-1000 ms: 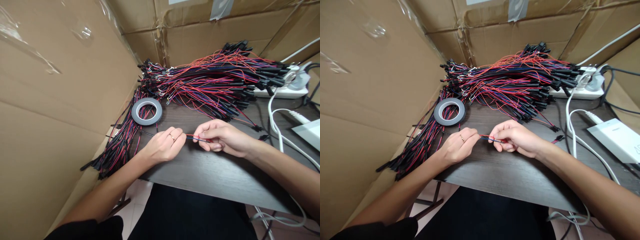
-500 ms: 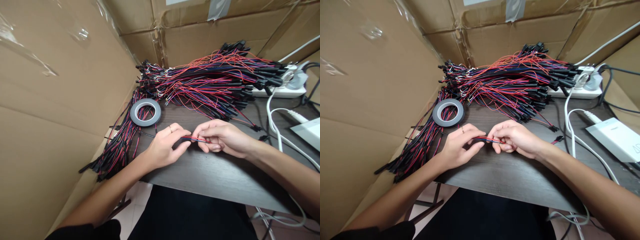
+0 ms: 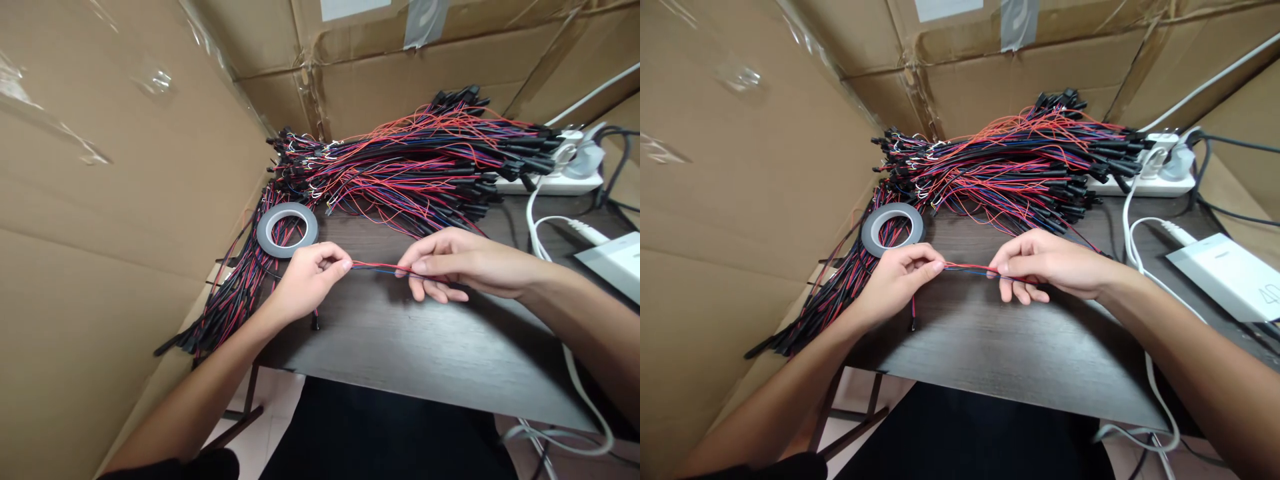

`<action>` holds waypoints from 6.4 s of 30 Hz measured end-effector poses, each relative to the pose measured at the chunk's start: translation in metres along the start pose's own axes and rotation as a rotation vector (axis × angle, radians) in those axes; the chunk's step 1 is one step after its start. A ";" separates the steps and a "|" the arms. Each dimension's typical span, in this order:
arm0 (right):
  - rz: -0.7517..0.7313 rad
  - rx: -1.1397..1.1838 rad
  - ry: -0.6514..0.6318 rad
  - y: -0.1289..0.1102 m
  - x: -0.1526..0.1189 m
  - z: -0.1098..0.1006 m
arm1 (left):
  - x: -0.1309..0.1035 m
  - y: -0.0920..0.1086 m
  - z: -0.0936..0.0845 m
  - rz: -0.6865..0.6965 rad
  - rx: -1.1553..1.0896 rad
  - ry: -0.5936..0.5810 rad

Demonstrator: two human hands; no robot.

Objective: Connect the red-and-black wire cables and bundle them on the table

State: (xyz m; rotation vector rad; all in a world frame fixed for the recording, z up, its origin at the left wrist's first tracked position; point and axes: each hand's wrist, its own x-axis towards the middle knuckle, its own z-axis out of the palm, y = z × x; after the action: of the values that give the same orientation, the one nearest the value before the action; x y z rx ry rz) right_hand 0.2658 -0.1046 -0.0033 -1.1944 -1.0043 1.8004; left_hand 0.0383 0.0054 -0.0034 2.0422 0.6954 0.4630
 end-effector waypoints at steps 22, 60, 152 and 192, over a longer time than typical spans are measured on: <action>0.029 -0.268 -0.011 -0.010 -0.015 -0.031 | 0.003 -0.008 -0.014 -0.058 -0.154 -0.164; -0.699 -1.393 0.330 -0.001 -0.008 -0.030 | 0.042 0.016 0.039 -0.427 -0.775 -0.575; -1.446 -1.913 0.797 -0.011 -0.020 -0.035 | 0.037 -0.015 0.015 0.909 0.580 0.469; -0.960 -1.506 0.456 -0.011 -0.019 -0.031 | 0.038 0.018 0.010 0.093 -0.281 -0.119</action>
State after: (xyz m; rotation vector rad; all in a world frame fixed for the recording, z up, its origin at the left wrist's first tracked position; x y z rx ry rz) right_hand 0.3022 -0.1101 0.0051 -1.3306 -2.1717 -0.2031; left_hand 0.0792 0.0151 0.0090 1.8243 0.4383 0.4601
